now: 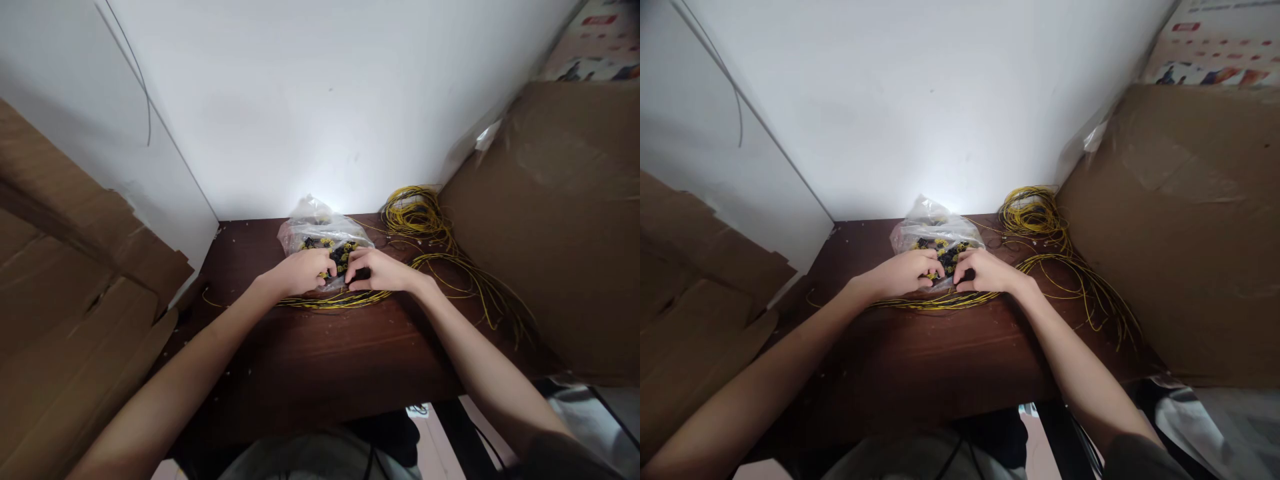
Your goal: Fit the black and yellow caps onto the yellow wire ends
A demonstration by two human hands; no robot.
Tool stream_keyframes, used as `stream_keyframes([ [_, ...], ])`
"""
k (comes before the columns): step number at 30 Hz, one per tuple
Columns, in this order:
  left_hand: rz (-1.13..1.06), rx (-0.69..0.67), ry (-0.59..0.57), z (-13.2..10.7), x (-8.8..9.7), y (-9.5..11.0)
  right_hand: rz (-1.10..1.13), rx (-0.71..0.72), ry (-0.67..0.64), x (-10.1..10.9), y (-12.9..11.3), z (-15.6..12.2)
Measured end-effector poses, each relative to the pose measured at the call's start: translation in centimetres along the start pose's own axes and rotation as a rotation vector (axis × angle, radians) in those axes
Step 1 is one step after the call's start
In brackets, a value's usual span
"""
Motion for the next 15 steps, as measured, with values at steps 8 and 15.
stream_keyframes([
  [8,0.026,0.093,0.078,0.0,0.6,-1.4,0.224,-0.028,-0.008,0.0,0.5,-0.2],
  [15,0.039,0.152,0.200,-0.4,1.2,-2.1,0.368,-0.142,0.030,0.3,1.8,-0.6],
])
Point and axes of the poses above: each hand's wrist, its own z-axis towards the middle knuckle, its own x-axis out of the back of the hand, y = z × x, the point moved 9 cm from there along z, towards the middle knuckle, and after that the axes turned 12 degrees about -y, right-handed, at the moved point
